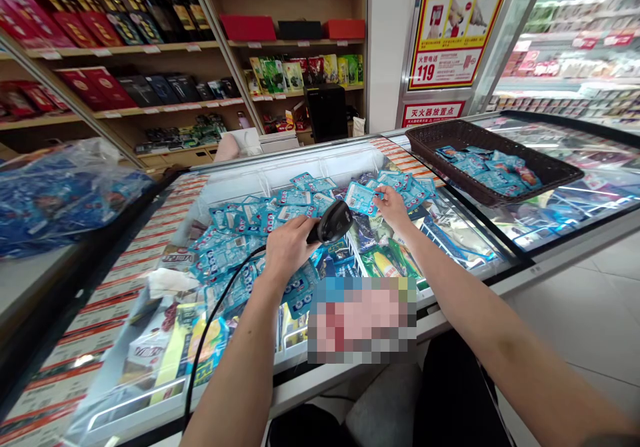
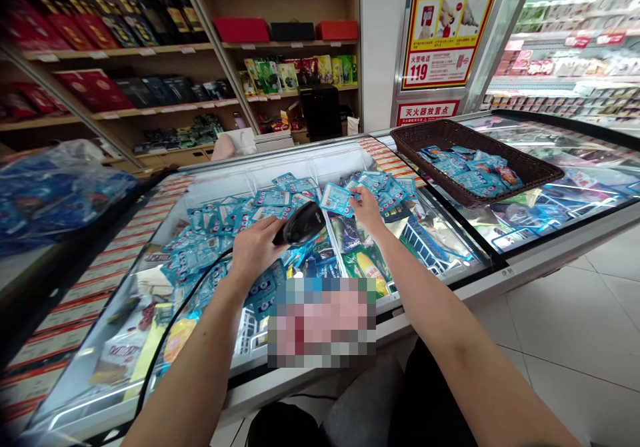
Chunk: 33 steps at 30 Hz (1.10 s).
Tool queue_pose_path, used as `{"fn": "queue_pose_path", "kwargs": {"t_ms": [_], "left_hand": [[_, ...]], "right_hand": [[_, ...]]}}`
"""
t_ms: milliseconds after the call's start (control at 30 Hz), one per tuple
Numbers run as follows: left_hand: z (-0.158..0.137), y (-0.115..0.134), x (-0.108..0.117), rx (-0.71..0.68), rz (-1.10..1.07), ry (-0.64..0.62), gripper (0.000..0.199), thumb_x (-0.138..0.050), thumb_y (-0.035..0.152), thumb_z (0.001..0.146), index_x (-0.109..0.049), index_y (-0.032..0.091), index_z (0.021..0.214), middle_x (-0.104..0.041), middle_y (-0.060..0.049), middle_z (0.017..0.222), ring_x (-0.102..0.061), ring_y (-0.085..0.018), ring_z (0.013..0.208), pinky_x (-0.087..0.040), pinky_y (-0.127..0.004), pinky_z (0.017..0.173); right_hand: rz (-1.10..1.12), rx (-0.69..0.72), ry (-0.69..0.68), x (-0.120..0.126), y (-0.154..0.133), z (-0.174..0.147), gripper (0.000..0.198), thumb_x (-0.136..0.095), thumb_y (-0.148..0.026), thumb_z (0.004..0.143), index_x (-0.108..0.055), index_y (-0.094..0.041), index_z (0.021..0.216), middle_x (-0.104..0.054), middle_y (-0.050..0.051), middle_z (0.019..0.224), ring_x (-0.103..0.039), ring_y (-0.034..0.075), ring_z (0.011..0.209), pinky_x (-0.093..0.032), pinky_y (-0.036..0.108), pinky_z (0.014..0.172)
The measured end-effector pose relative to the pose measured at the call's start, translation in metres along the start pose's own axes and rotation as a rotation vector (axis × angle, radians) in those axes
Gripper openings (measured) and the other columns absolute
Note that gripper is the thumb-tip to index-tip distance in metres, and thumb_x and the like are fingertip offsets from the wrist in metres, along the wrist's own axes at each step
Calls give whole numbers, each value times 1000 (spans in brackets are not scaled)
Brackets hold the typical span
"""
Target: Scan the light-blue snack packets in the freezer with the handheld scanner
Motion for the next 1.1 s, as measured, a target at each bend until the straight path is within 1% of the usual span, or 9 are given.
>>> {"fn": "queue_pose_path", "kwargs": {"t_ms": [367,533,867,967,1100], "left_hand": [[0,0,-2,5,-5,-18,31,-49,37,83,-56,25,110,-64,-3,97,-60,-21,91,-40,-29,64],[0,-1,-2,23,7,-21,31,-48,39,83,-56,25,109,-64,-4,95,-60,-21,91,-39,-29,63],[0,0,-3,9,34,-6,31,-48,39,83,-57,24,108,-64,-4,95,-60,-21,90,-40,-29,63],[0,1,-3,-1,45,0,30,-47,38,83,-56,24,109,-64,-5,95,-60,-22,90,-41,-30,64],[0,2,-6,-9,45,-17,30,-49,35,83,-57,23,109,-64,-6,96,-60,-23,91,-42,-31,65]], "right_hand": [[2,-12,-14,-1,-1,-1,26,-56,-32,74,-51,-22,97,-52,-1,69,-53,14,58,-49,27,49],[1,-11,-10,0,-1,-1,26,-56,-32,74,-51,-22,97,-52,-1,68,-52,14,58,-49,27,48],[-25,-11,-4,-1,0,2,27,-54,-31,73,-51,-21,98,-51,-1,68,-54,15,58,-49,29,49],[-98,48,14,0,0,2,30,-53,-34,75,-51,-21,102,-51,-2,68,-53,15,58,-49,32,54],[-340,142,65,6,-11,-4,32,-49,-30,80,-48,-22,111,-47,-3,62,-51,17,57,-48,36,65]]}}
Point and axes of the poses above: each hand's wrist, its own z-axis towards the middle knuckle, its own x-axis out of the back of the hand, y = z × x, the point moved 6 cm from there along z, towards the middle knuckle
